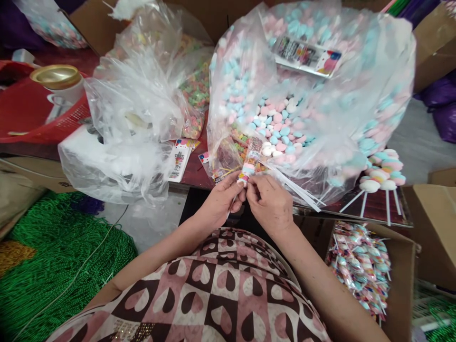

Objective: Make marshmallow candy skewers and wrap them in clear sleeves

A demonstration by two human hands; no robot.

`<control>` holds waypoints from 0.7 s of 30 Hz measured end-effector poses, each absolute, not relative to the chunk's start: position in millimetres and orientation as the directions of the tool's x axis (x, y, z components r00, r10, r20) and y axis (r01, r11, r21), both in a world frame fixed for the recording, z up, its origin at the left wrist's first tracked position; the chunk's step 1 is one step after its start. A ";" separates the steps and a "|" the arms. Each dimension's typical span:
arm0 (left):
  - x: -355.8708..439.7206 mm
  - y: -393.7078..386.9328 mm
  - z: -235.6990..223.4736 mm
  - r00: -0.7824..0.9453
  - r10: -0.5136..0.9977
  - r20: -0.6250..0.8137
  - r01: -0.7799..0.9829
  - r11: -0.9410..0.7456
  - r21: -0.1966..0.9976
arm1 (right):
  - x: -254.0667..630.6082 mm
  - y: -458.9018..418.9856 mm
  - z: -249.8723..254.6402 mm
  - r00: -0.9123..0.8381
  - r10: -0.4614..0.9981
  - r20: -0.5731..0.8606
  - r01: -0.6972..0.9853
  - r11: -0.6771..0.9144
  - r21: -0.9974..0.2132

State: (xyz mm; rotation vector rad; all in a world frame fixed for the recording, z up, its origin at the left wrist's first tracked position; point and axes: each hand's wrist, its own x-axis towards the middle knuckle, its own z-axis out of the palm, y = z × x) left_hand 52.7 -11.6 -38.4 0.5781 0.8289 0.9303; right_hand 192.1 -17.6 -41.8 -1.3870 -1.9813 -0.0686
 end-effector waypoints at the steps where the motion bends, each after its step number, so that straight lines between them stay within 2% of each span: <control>1: 52.7 -11.6 -38.1 0.335 0.869 -0.364 -0.460 0.488 0.741 | 191.6 -17.0 -41.8 -0.179 0.801 0.571 0.845 0.422 -0.328; 6: 52.1 -12.3 -38.6 0.315 0.873 -0.373 -0.433 0.482 0.762 | 190.1 -13.5 -43.3 -0.170 0.793 0.584 0.854 0.415 -0.315; 15: 57.3 -15.1 -46.5 0.200 0.893 -0.404 -0.435 0.450 0.780 | 192.2 -18.1 -48.1 -0.210 0.807 0.551 0.794 0.470 -0.385; 18: 55.3 -13.5 -44.8 0.337 0.842 -0.422 -0.462 0.539 0.704 | 196.3 -21.9 -51.5 -0.180 0.834 0.522 0.773 0.448 -0.449; 21: 49.8 -10.7 -42.7 0.555 0.744 -0.372 -0.511 0.657 0.554 | 202.2 -25.0 -54.6 -0.109 0.866 0.488 0.726 0.405 -0.555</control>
